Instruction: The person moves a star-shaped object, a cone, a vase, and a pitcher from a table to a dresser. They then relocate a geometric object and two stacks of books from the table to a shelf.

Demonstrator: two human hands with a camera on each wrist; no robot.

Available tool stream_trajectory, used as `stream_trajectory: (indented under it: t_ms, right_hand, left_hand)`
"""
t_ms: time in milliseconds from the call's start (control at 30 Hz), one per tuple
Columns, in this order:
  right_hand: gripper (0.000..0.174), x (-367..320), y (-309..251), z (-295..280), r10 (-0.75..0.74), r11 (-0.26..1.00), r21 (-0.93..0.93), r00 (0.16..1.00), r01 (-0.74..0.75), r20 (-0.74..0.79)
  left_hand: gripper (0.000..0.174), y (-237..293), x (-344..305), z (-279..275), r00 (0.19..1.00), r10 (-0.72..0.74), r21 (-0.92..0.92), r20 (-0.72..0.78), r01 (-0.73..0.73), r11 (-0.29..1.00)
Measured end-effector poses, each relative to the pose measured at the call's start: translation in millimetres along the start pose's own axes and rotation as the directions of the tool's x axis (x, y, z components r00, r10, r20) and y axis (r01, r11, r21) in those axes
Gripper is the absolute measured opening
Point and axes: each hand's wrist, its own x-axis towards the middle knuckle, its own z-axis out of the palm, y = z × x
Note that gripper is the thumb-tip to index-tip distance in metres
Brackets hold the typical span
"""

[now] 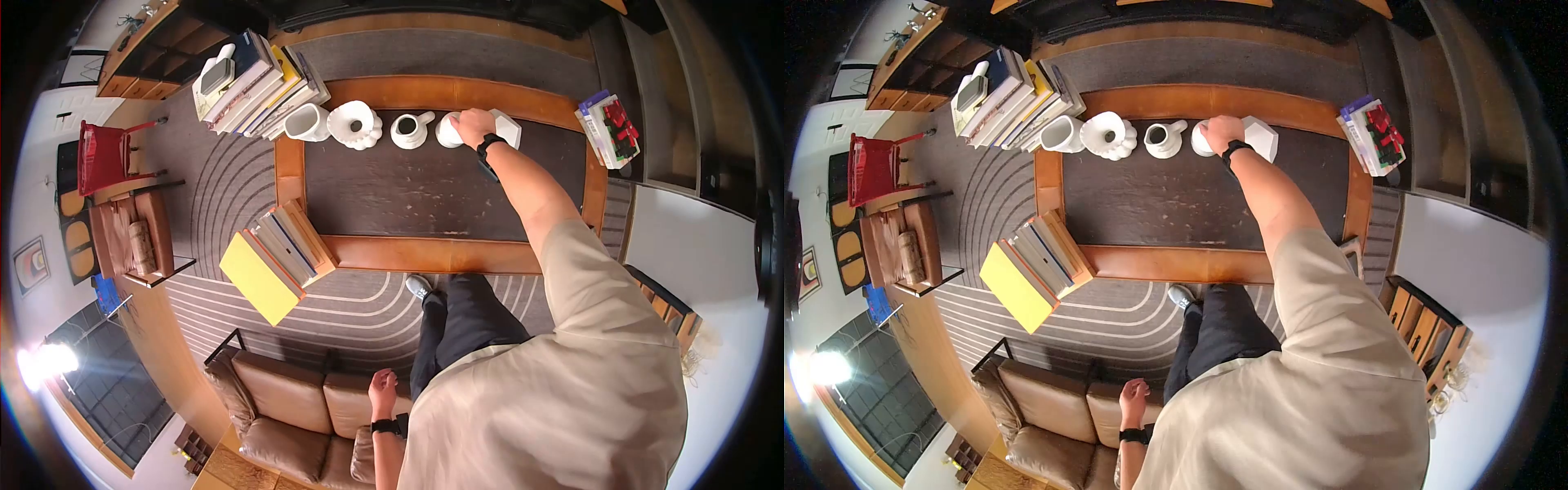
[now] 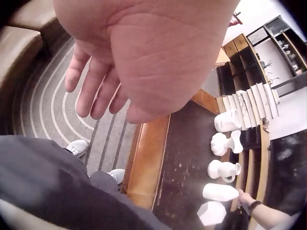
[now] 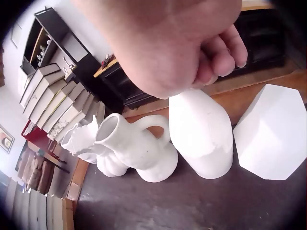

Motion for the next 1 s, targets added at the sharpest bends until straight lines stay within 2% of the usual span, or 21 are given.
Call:
stream_trajectory:
  t_ms: [67, 100, 133, 167, 233, 267, 300, 367, 400, 433, 500, 567, 600, 667, 700, 767, 800, 833, 900, 1000]
  right_hand:
    - [0.054, -10, 7, 6, -0.071, 0.997, 0.034, 0.991, 0.075, -0.111]
    - [0.053, -16, 10, 9, -0.102, 0.993, 0.049, 0.984, 0.110, -0.144]
    - [0.053, -24, 12, 12, -0.112, 0.992, 0.049, 0.983, 0.120, -0.144]
    - [0.054, -32, 14, 15, -0.121, 0.990, 0.049, 0.982, 0.129, -0.145]
    - [0.051, -56, 14, 17, -0.117, 0.990, 0.056, 0.984, 0.126, -0.132]
    - [0.051, -69, 12, 18, -0.111, 0.990, 0.073, 0.984, 0.122, -0.137]
    - [0.052, -85, 10, 17, -0.105, 0.989, 0.087, 0.985, 0.118, -0.140]
    - [0.053, -117, 4, 16, -0.108, 0.987, 0.108, 0.985, 0.123, -0.136]
    - [0.053, -135, 1, 13, -0.124, 0.982, 0.127, 0.983, 0.141, -0.136]
    - [0.054, -154, -2, 11, -0.141, 0.976, 0.144, 0.981, 0.161, -0.136]
    - [0.054, -194, -10, 4, -0.216, 0.956, 0.179, 0.970, 0.234, -0.116]
    - [0.054, -222, -15, -17, -0.226, 0.957, 0.170, 0.972, 0.234, -0.070]
    - [0.054, -249, -26, -31, -0.254, 0.937, 0.243, 0.967, 0.251, -0.015]
    - [0.055, -297, -43, -59, -0.304, 0.894, 0.356, 0.952, 0.271, 0.039]
    - [0.055, -314, -48, -72, -0.321, 0.875, 0.396, 0.946, 0.278, 0.043]
    - [0.056, -346, -58, -98, -0.305, 0.825, 0.538, 0.938, 0.173, 0.166]
    - [0.056, -357, -57, -102, -0.362, 0.827, 0.502, 0.922, 0.251, 0.137]
    - [0.056, -366, -58, -106, -0.378, 0.825, 0.506, 0.912, 0.253, 0.159]
    - [0.056, -374, -55, -112, -0.410, 0.805, 0.519, 0.902, 0.286, 0.138]
    - [0.057, -375, -56, -115, -0.425, 0.806, 0.528, 0.883, 0.268, 0.199]
  left_hand:
    - [0.023, -1, 3, 1, 1.000, 0.002, 0.002, 0.002, -0.002, 1.000]
    - [0.023, 3, 5, 1, 0.999, 0.053, 0.079, 0.000, -0.053, 0.995]
    - [0.024, 6, 8, 3, 0.995, 0.105, 0.155, 0.002, -0.104, 0.982]
    - [0.024, 13, 10, 4, 0.994, 0.113, 0.151, 0.002, -0.112, 0.982]
    - [0.024, 32, 14, 5, 0.967, 0.251, 0.318, 0.033, -0.248, 0.915]
    - [0.025, 36, 19, 6, 0.956, 0.291, 0.326, 0.040, -0.288, 0.901]
    - [0.025, 54, 20, 8, 0.952, 0.301, 0.326, 0.049, -0.300, 0.897]
    - [0.026, 86, 23, 11, 0.933, 0.326, 0.448, 0.150, -0.358, 0.819]
    - [0.028, 82, 40, 14, 0.918, 0.349, 0.405, 0.188, -0.396, 0.824]
    - [0.032, 102, 42, 22, 0.928, 0.313, 0.466, 0.202, -0.372, 0.803]
    - [0.040, 118, 63, 37, 0.825, 0.495, 0.501, 0.274, -0.561, 0.659]
    - [0.060, 131, 69, 48, 0.833, 0.423, 0.503, 0.356, -0.552, 0.665]
    - [0.060, 146, 68, 59, 0.828, 0.426, 0.493, 0.364, -0.560, 0.666]
    - [0.084, 186, 57, 79, 0.643, 0.690, 0.582, 0.332, -0.715, 0.387]
    - [0.084, 197, 49, 85, 0.638, 0.693, 0.573, 0.336, -0.722, 0.388]
    - [0.103, 212, 31, 92, 0.579, 0.683, 0.508, 0.446, -0.792, 0.340]
    - [0.106, 214, 23, 95, 0.574, 0.670, 0.506, 0.472, -0.798, 0.327]
    - [0.100, 208, 22, 97, 0.485, 0.696, 0.469, 0.529, -0.851, 0.237]
    - [0.095, 201, 10, 94, 0.507, 0.651, 0.402, 0.565, -0.858, 0.319]
    - [0.093, 191, 1, 94, 0.481, 0.707, 0.394, 0.519, -0.868, 0.301]
